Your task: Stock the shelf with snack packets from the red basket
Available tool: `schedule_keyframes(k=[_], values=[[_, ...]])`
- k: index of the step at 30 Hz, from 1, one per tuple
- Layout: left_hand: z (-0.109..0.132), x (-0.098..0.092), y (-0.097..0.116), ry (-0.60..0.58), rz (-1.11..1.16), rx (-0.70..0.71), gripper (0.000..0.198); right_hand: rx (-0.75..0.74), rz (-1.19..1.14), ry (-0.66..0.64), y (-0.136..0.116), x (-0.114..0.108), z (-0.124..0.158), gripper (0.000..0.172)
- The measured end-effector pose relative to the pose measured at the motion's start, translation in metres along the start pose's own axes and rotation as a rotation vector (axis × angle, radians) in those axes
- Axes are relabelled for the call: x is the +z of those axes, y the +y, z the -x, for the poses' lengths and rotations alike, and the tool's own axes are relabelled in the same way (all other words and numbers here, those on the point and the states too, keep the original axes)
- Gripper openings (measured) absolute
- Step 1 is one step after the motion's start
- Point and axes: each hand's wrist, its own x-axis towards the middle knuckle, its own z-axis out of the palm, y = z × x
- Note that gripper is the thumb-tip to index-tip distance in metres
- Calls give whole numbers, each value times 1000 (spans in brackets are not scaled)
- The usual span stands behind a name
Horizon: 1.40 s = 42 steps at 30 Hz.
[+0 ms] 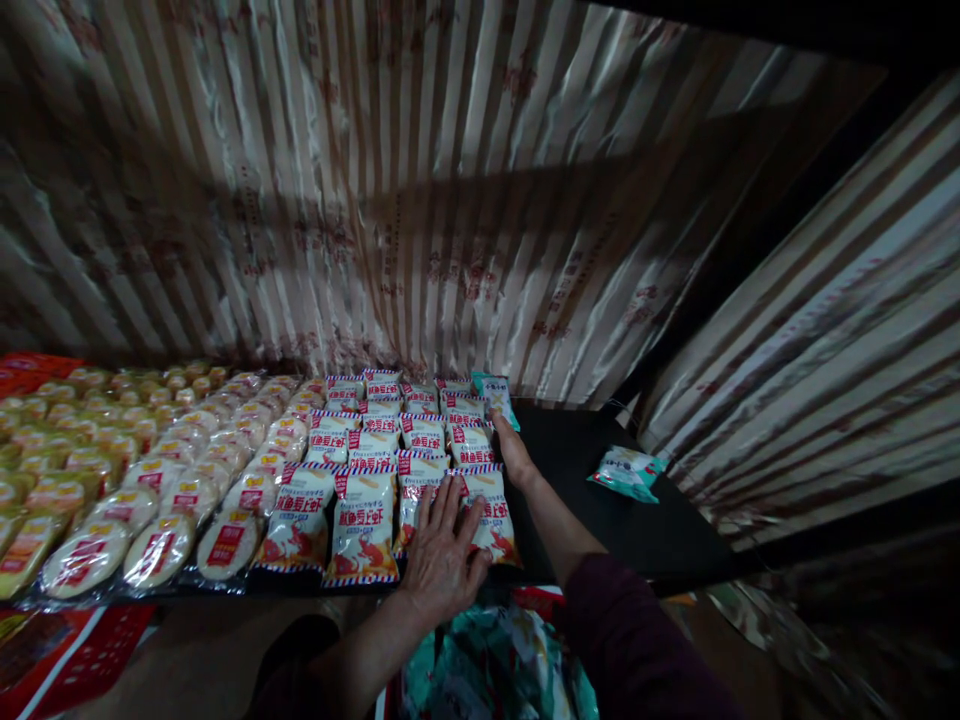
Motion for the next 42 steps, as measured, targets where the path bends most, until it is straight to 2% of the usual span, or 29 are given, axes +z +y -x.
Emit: schedule_keyframes(k=[4,8,13,15,17,18,20,22,25,30,34,38,42], values=[[-1,0,-4,-21,-10,-13,69,126,-21,-67,-7,4,-1,56],[0,3,-6,-9,-18,-12,70,118,19,-84,-13,7,3,57],[2,0,-8,5,-29,-11,68,-24,285,11,-29,6,11,61],[2,-2,-9,13,-37,-19,67,-141,421,78,-41,7,18,64],[2,-3,-9,19,-49,-34,64,-291,475,89,-55,13,29,67],[3,-3,-10,21,-57,-41,63,-353,476,61,-63,18,36,66],[5,-2,-11,23,-76,-48,60,-404,455,-73,-78,30,48,60],[8,-2,-12,22,-100,-53,57,-343,435,-194,-91,44,58,59],[11,-4,-15,3,-126,-66,54,-228,498,-299,-103,63,65,60],[11,-9,-20,-49,-114,-71,56,-127,698,-394,-102,88,65,57],[10,-6,-25,-92,-107,-49,56,-133,717,-375,-93,97,65,56],[11,-3,-28,-58,-99,-43,56,-177,669,-376,-89,93,66,57],[12,-6,-29,4,-94,-28,56,-258,598,-334,-91,79,78,58]])
